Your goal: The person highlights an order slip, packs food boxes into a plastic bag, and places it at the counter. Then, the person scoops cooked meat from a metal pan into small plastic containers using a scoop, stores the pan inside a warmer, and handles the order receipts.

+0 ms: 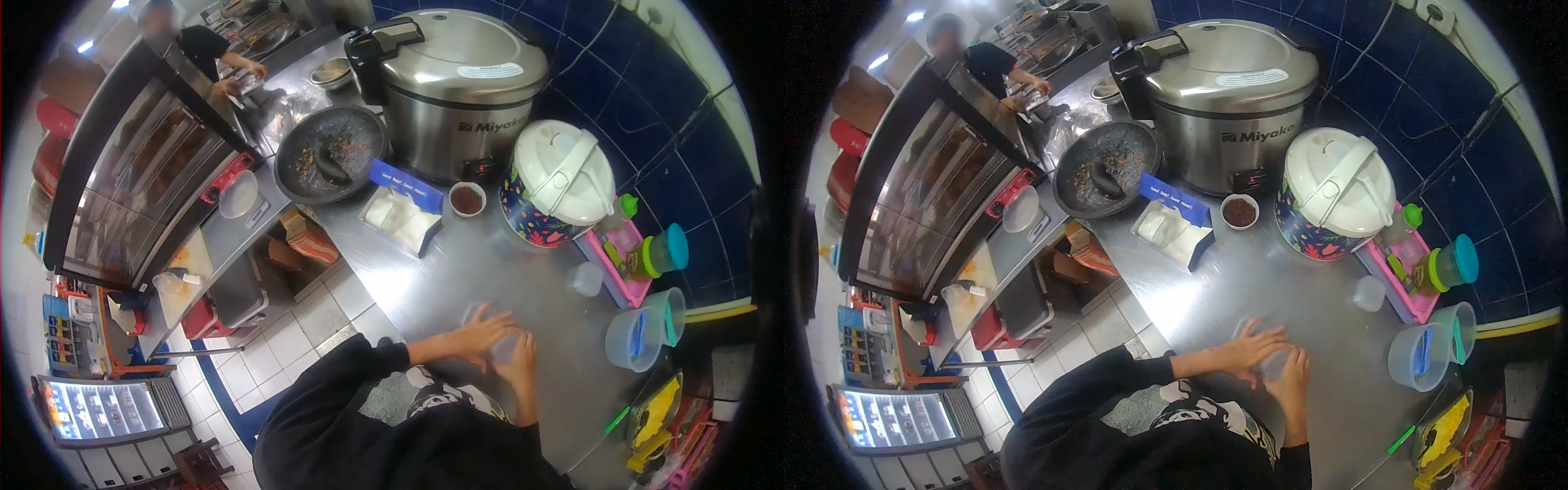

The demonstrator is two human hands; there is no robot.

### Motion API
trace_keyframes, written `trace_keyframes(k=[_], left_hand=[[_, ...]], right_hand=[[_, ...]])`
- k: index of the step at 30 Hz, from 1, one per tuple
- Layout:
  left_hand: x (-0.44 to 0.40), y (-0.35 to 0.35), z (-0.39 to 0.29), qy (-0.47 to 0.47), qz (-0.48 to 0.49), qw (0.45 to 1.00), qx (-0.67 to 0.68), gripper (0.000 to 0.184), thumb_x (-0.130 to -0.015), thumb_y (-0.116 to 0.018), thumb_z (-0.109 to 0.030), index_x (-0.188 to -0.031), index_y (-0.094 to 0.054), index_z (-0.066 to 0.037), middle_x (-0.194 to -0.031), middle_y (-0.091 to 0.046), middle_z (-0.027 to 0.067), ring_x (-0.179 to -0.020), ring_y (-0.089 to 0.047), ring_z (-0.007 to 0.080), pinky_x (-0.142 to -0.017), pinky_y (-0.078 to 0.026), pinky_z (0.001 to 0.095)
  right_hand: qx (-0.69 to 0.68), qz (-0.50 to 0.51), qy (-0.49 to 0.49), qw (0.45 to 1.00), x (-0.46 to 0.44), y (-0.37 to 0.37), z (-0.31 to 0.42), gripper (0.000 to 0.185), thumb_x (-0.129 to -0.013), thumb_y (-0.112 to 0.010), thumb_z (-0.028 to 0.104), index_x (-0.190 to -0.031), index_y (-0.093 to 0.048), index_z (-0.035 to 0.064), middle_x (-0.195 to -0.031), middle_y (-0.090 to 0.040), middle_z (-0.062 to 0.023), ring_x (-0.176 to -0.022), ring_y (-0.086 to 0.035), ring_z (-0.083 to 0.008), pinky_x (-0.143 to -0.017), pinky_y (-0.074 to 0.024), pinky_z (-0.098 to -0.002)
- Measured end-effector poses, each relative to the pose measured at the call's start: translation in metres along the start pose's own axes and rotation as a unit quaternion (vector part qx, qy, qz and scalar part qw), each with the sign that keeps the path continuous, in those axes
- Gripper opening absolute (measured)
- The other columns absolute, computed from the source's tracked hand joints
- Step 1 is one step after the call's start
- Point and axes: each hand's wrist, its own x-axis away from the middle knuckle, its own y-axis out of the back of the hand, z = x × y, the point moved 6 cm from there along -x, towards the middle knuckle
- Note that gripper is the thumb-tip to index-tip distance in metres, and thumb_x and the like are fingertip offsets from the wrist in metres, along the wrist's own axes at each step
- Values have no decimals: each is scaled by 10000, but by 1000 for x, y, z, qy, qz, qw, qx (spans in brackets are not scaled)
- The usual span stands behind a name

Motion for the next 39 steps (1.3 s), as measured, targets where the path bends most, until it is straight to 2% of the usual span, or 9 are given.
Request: trace_keyframes(k=[2, 7, 10, 16, 22, 27, 35, 38, 39], left_hand=[[-8, -23, -7, -37, 54, 997, -36, 1044, -570, -779, -527, -1373, -303, -61, -1376, -394, 92, -1267, -381, 269, -1061, -67, 631], [-15, -53, 2, 39, 104, 993, 30, 1077, -544, -794, -513, -1380, -290, -59, -1324, -430, 72, -1252, -400, 222, -1054, -95, 623], [-15, -52, -1, -2, 40, 999, 3, 981, -583, -789, -423, -1348, -318, -30, -1234, -463, 111, -1180, -454, 248, -1011, -184, 602], [-13, -70, 5, 62, 70, 996, -5, 942, -589, -797, -320, -1360, -322, -61, -1256, -456, 80, -1203, -432, 224, -1027, -168, 602], [-18, -68, 6, 114, 82, 984, -109, 960, -546, -817, -325, -1350, -362, -64, -1292, -441, 92, -1214, -418, 216, -1041, -186, 562], [-27, -35, 1, 111, 69, 983, -129, 1069, -531, -805, -426, -1407, -291, -91, -1390, -360, 125, -1322, -319, 249, -1032, -173, 575], [10, -63, 39, 197, 30, 954, -223, 1122, -505, -801, -468, -1425, -266, -111, -1469, -274, 143, -1375, -237, 302, -1068, -164, 584], [13, -63, 45, 113, -28, 960, -254, 1154, -473, -810, -479, -1420, -267, -103, -1472, -270, 139, -1379, -226, 302, -1072, -150, 596], [11, -59, 43, 106, 30, 967, -232, 1166, -461, -812, -484, -1417, -266, -99, -1467, -278, 136, -1383, -218, 302, -1071, -142, 604]], right_hand=[[-4, -9, -2, 1000, 3, 4, -3, 804, -524, -823, 174, -1186, -407, -12, -1135, -456, -195, -1095, -440, -387, -930, -392, -447], [-18, -38, 24, 999, 9, 14, -22, 876, -506, -832, 212, -1221, -380, -16, -1160, -456, -200, -1088, -451, -396, -927, -398, -443], [-56, 28, 17, 998, 10, 15, -29, 891, -515, -832, 211, -1240, -372, -28, -1191, -446, -214, -1112, -439, -395, -942, -387, -455], [-81, 38, 28, 996, 8, 16, -42, 902, -510, -839, 223, -1253, -374, 11, -1185, -455, -199, -1133, -438, -389, -942, -395, -458], [-194, 47, -71, 977, -2, 57, -61, 888, -493, -849, 206, -1237, -389, 51, -1182, -455, -175, -1131, -450, -361, -925, -409, -450], [54, -1, -88, 995, -5, 54, -103, 897, -454, -852, 166, -1214, -396, 34, -1167, -424, -191, -1119, -421, -378, -952, -380, -443], [75, 27, -52, 995, 12, 12, -93, 972, -413, -877, 195, -1249, -399, 63, -1197, -425, -206, -1132, -391, -394, -971, -348, -464], [102, 2, -50, 994, 11, 11, -81, 968, -409, -875, 233, -1239, -408, 60, -1171, -447, -193, -1116, -402, -386, -961, -351, -460], [123, -12, -43, 991, 12, 12, -78, 963, -409, -873, 254, -1231, -413, 57, -1164, -455, -189, -1114, -407, -384, -957, -352, -460]])
